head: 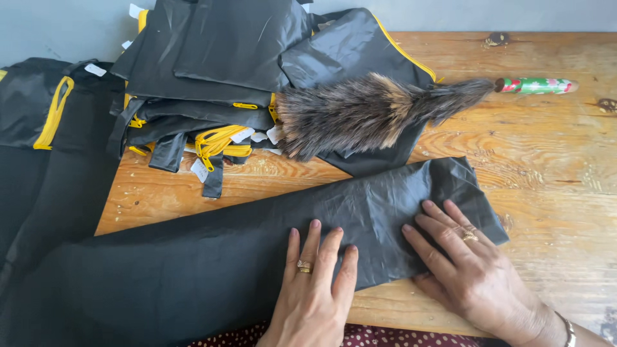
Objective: The person folds a black garment on a wooden table. They smooth the fabric with their hands, fold the sides inward, and then fold the garment in half lengthwise. The person then folds the garment again to create a compact rectangular shape.
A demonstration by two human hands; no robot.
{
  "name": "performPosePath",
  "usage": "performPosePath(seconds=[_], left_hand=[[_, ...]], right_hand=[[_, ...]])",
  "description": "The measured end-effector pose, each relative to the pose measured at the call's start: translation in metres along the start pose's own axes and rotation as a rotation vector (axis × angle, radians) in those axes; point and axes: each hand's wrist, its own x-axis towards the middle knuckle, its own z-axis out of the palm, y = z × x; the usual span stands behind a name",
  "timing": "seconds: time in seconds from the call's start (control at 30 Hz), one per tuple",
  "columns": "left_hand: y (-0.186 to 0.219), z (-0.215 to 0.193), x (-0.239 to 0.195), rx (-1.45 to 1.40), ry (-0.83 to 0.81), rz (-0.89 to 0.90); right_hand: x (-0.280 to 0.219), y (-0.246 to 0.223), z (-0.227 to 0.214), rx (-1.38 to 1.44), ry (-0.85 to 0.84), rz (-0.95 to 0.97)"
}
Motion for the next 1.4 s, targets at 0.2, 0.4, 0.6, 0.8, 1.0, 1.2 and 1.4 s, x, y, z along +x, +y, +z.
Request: performPosePath(seconds=[0.2,0.4,0.6,0.8,1.0,1.2,1.4], left_hand=[[0.01,0.011,0.009,0.027,0.112,0.054],[0.017,0.013,0.015,0.092,0.112,0.087],[0.035,-0.025,0.018,0.21,0.25,0.042],[0.023,-0.067,0.005,0.411,0.257,-0.057],[0.012,-0.084,0.008,0.401,0.129,-0.061],[0.001,-0.058,0.036,0.428,-0.098,-0.147],[-0.035,-0.045,0.085,0.208,-0.561,-0.237]], right_hand=[[-0.003,-0.006,0.001,-0.077,0.034,-0.108],[-0.016,0.008,-0.006,-0.098,0.005,-0.051],[-0.047,0.024,-0.048,0.05,-0.084,0.076],[-0.143,0.127,-0.047,0.228,-0.44,0.406],[-0.114,0.199,-0.061,0.295,-0.655,0.858],[-0.061,0.173,-0.063,-0.09,-0.76,0.953],[-0.023,0.136,-0.042,-0.289,-0.787,0.737]])
